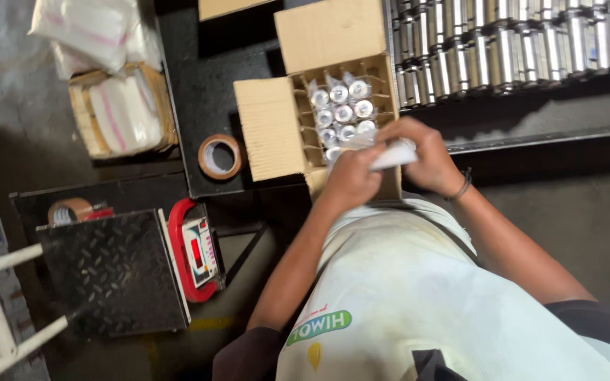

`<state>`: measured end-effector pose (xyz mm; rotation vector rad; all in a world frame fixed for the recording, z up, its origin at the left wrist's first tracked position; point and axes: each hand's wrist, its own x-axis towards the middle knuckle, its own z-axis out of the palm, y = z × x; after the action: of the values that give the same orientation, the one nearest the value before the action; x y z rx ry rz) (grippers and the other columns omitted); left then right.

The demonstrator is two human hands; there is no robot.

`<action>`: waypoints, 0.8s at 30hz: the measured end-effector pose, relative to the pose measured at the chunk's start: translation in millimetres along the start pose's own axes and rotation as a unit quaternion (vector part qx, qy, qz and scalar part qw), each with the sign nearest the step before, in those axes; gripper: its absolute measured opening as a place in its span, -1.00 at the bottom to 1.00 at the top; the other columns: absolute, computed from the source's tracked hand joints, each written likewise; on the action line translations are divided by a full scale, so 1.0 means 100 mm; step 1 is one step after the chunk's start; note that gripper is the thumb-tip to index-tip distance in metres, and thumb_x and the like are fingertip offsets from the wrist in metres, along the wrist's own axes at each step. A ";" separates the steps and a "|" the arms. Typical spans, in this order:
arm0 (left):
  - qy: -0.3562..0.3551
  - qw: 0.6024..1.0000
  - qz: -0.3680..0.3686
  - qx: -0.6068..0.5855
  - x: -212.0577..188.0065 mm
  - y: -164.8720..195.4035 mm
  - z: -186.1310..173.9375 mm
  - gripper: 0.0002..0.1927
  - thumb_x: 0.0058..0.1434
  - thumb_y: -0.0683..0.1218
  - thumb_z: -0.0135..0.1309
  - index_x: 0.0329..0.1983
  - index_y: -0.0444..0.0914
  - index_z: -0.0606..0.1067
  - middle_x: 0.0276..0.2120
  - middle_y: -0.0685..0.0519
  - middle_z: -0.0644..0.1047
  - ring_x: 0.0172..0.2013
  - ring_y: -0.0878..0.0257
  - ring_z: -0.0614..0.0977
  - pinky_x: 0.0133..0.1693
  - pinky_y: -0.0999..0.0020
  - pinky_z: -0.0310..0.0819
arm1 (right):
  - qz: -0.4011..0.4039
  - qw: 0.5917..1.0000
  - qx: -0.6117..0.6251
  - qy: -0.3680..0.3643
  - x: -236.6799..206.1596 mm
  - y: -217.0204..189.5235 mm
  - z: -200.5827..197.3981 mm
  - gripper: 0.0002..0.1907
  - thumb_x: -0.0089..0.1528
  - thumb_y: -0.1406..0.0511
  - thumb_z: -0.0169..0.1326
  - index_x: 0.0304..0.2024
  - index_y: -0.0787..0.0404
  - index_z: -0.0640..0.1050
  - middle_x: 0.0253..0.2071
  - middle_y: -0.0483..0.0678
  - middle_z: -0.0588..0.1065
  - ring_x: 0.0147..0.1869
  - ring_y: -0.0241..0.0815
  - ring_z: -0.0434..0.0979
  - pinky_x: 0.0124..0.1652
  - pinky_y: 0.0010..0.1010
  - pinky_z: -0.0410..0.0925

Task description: The person packs cylindrical metal parts into plastic bags and places them into a cardboard box. They then seal the box with packing tape and move it to the floor. The process repeats with another box.

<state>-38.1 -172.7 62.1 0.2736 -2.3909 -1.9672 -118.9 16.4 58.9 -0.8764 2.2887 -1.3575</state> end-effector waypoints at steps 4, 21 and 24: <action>0.127 0.883 -0.224 -0.391 -0.24 -0.63 -0.24 -0.77 0.42 -0.02 0.09 -0.18 -0.30 0.49 -0.44 0.00 0.55 -0.53 0.29 0.52 -0.52 0.37 0.40 | 0.337 0.806 0.456 -0.170 0.11 0.12 0.33 -0.63 0.35 0.14 -0.01 0.08 0.18 0.57 0.08 -0.07 0.54 0.09 -0.31 0.56 0.09 -0.44 0.42; 0.193 0.771 -0.162 -0.585 -0.37 -0.88 -0.28 -0.51 0.38 -0.13 -0.02 0.34 -0.39 0.28 0.11 -0.16 0.58 0.07 0.10 0.68 0.12 0.28 0.58 | -0.037 0.993 -0.101 -0.057 0.47 -0.34 0.62 -0.79 0.28 0.22 0.26 -0.14 0.19 0.59 -0.23 0.09 0.54 -0.28 -0.02 0.58 -0.24 -0.15 0.42; 0.090 0.822 -0.189 -0.529 -0.14 -0.79 -0.28 -0.57 0.38 -0.16 0.09 0.28 -0.36 0.36 0.00 -0.05 0.58 -0.14 0.27 0.62 -0.11 0.39 0.53 | 0.066 0.997 0.043 0.009 0.43 -0.20 0.29 -0.80 0.45 0.22 0.17 -0.19 0.22 0.59 -0.29 0.02 0.48 -0.31 -0.12 0.45 -0.22 -0.22 0.32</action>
<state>-11.8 -212.5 -8.6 0.8307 -0.8732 -2.8803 -128.1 -37.8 63.5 -0.6759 2.2403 -1.4002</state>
